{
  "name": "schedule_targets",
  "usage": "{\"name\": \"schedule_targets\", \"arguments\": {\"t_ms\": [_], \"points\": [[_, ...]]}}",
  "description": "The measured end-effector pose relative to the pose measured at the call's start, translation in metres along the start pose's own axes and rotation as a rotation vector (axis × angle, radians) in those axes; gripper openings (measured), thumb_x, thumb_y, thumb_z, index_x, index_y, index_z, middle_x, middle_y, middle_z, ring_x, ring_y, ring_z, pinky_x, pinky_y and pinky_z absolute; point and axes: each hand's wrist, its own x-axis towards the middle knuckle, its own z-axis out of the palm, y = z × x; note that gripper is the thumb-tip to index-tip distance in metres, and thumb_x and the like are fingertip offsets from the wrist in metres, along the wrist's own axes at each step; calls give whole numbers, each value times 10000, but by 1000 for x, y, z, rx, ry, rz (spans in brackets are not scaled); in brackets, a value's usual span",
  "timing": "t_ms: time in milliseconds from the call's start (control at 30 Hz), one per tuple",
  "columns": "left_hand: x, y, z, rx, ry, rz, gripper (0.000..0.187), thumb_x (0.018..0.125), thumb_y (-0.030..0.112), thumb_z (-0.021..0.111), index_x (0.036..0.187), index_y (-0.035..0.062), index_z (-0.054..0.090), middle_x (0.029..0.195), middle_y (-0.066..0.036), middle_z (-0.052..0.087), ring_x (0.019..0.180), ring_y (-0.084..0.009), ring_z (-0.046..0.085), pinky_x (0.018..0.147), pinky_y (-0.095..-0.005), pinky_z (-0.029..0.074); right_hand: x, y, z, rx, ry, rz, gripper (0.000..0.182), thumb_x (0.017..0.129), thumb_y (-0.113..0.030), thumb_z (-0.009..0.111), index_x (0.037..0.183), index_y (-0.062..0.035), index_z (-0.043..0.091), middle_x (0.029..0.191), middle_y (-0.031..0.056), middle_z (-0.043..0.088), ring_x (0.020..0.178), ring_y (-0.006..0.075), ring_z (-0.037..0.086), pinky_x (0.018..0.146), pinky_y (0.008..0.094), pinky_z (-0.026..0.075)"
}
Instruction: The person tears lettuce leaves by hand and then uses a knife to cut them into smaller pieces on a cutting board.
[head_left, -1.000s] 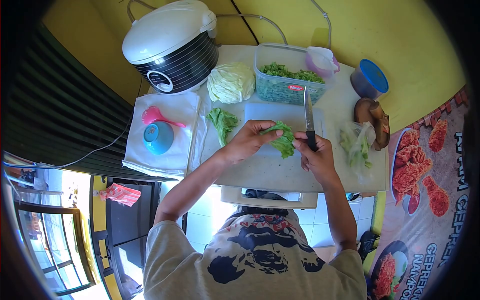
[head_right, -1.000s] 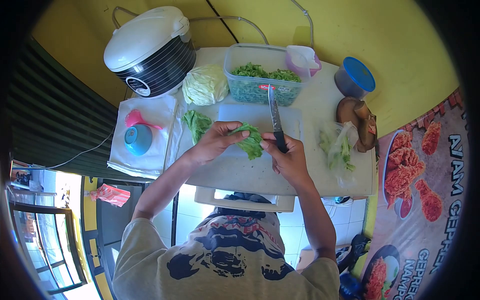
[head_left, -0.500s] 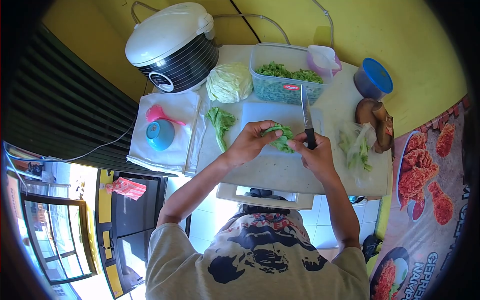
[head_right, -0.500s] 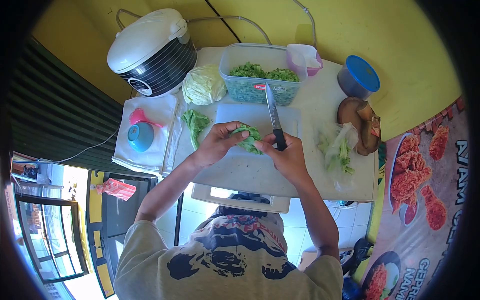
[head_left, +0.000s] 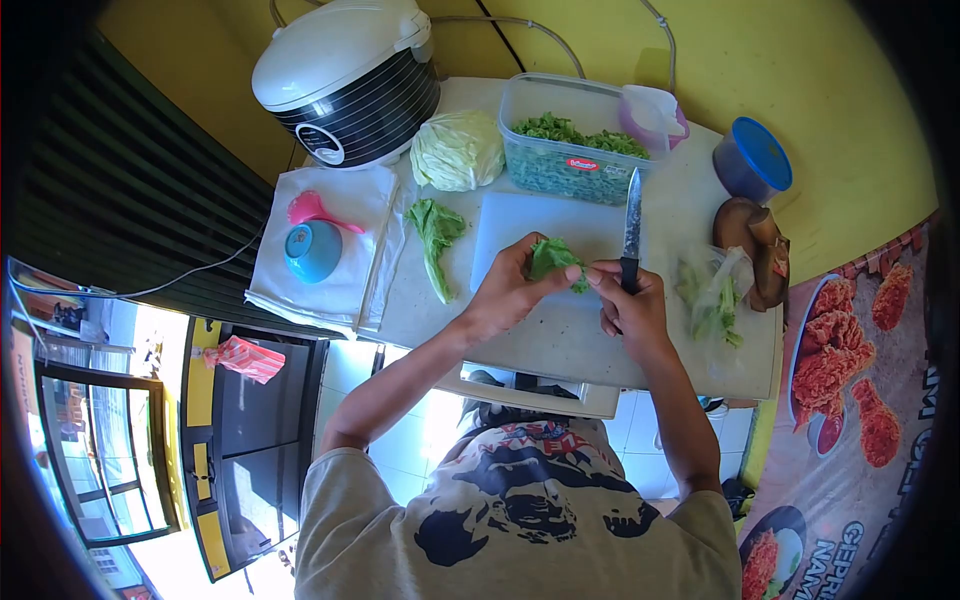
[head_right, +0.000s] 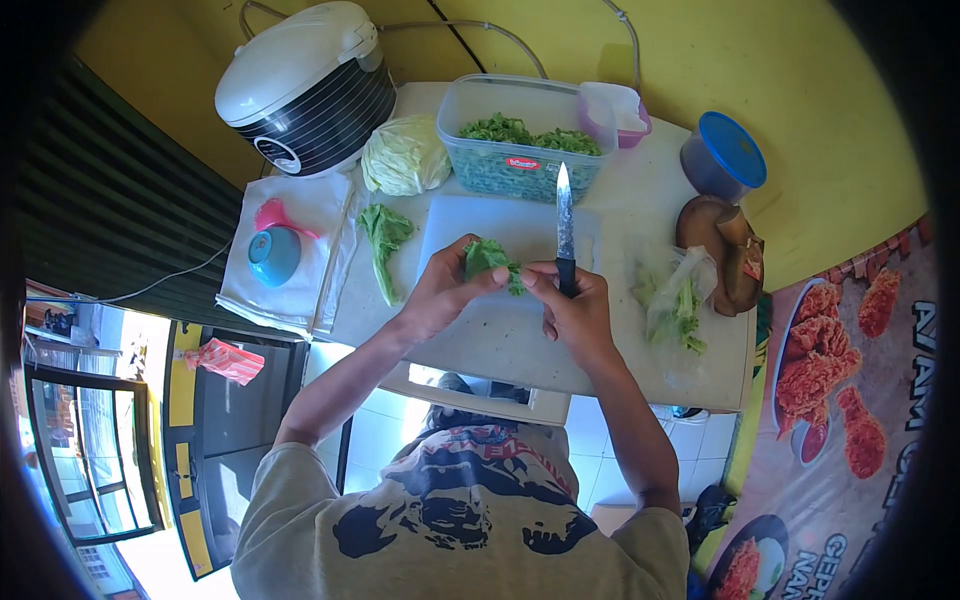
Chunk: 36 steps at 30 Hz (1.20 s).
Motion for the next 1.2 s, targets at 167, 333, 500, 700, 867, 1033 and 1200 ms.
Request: {"name": "schedule_targets", "arguments": {"t_ms": [167, 333, 500, 700, 867, 1033, 1200], "points": [[3, 0, 1, 49, 58, 2, 266, 945, 106, 803, 1081, 43, 582, 941, -6, 685, 856, -54, 597, 757, -239, 495, 3, 5, -7, -26, -30, -20, 246, 925, -166, 810, 1075, 26, 772, 738, 39, 666, 447, 60, 484, 379, 252, 385], [3, -7, -11, 2, 36, 39, 255, 938, 59, 796, 1082, 36, 588, 962, -17, 708, 873, -55, 621, 758, -248, 516, 7, 6, -2, -161, -9, -75, 236, 933, -166, 798, 1064, 28, 773, 803, 59, 703, 461, 57, 507, 390, 247, 384], [1, -14, -20, 40, 26, 61, 241, 939, 44, 788, 1090, 33, 600, 965, -21, 711, 880, -56, 625, 762, -248, 518, 4, 8, 11, -264, -16, -69, 231, 943, -189, 795, 1057, 11, 777, 825, 55, 730, 470, 52, 509, 426, 235, 378], [-1, -10, -23, 12, 9, 66, 234, 942, 55, 788, 1087, 31, 606, 950, -3, 691, 870, -53, 608, 755, -244, 505, 3, 12, 15, -326, -16, -85, 245, 967, -232, 783, 1062, -7, 764, 731, -11, 664, 481, 41, 507, 438, 240, 379], [-2, -6, -24, 5, -4, 14, 225, 940, 84, 788, 1082, 7, 632, 934, -24, 689, 867, -75, 607, 768, -270, 511, 1, 14, 17, -179, -16, -24, 228, 977, -231, 775, 1036, -13, 750, 733, -14, 654, 500, 33, 500, 461, 231, 382], [-2, -7, -26, -45, -20, 25, 229, 937, 98, 793, 1083, -9, 652, 945, -33, 700, 883, -88, 614, 792, -279, 515, 0, 13, 25, -404, -45, -205, 210, 998, -231, 749, 1041, -26, 748, 734, -18, 634, 593, 36, 512, 536, 234, 395], [-2, -8, -27, -79, -65, -22, 219, 957, 101, 781, 1134, 15, 685, 997, -3, 704, 915, -63, 613, 824, -257, 511, -2, 14, 20, -353, -25, -96, 204, 1021, -237, 715, 1015, -33, 706, 740, -22, 599, 611, 40, 483, 552, 249, 389]]}}
